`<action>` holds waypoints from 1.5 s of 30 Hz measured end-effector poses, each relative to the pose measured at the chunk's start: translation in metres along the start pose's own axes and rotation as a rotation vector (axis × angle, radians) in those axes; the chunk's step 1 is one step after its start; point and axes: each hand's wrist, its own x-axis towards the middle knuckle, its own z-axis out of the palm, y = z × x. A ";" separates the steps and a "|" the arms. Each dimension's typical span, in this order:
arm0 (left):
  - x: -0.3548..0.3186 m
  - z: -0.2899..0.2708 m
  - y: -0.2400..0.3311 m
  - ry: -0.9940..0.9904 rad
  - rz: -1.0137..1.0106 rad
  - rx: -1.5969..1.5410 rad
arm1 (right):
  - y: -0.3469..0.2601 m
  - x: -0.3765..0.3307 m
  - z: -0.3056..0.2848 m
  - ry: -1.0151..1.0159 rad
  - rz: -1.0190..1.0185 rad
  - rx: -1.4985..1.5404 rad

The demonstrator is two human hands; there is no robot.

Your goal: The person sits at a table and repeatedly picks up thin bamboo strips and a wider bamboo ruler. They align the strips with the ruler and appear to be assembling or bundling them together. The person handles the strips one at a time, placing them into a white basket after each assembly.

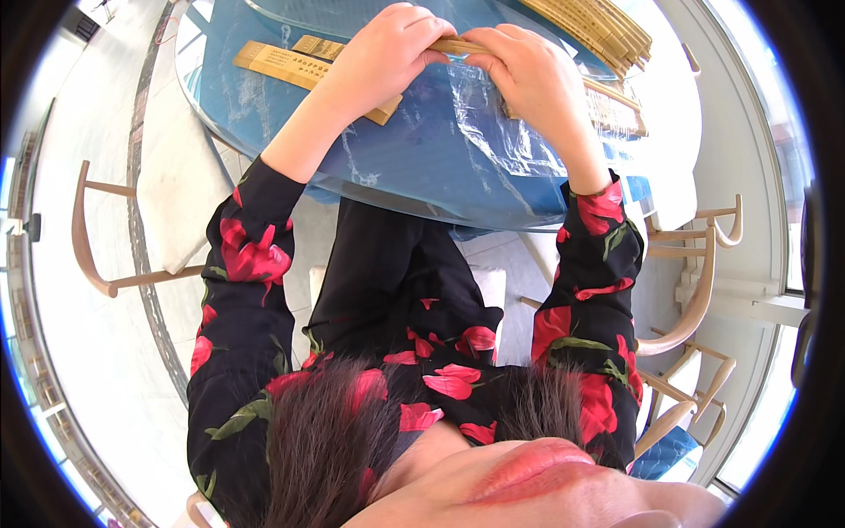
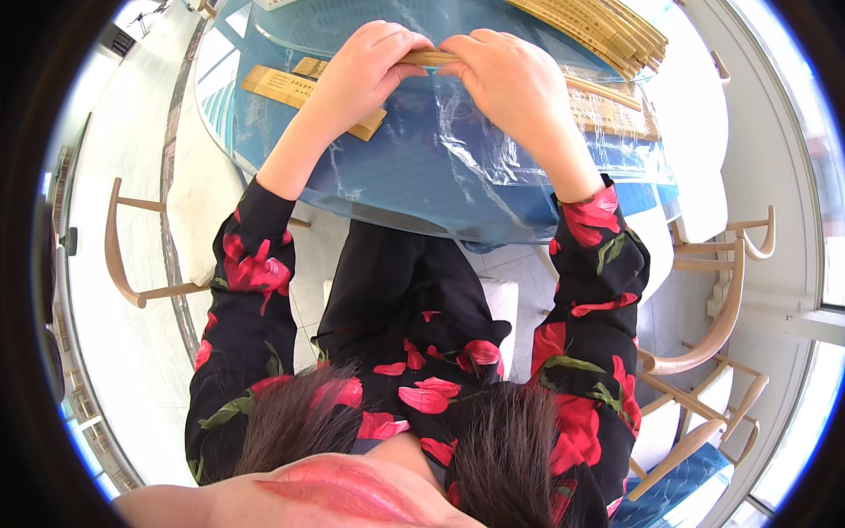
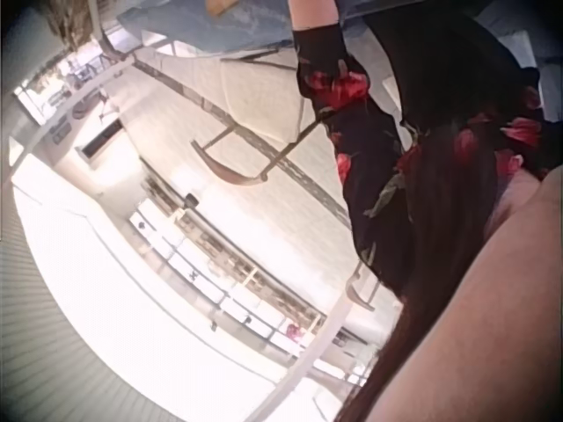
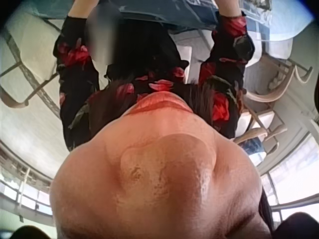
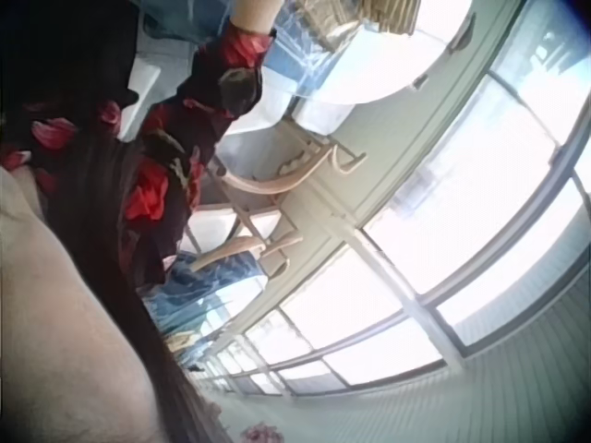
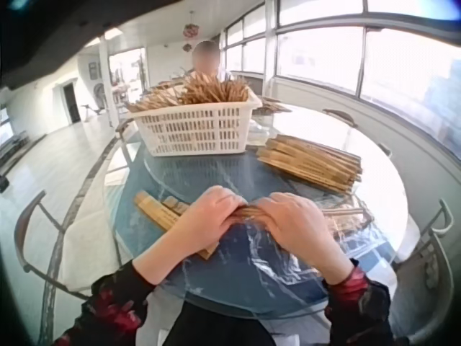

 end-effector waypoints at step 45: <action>-0.046 -0.030 0.030 0.828 -0.755 -1.408 | -0.015 -0.014 0.001 -0.008 0.201 -0.122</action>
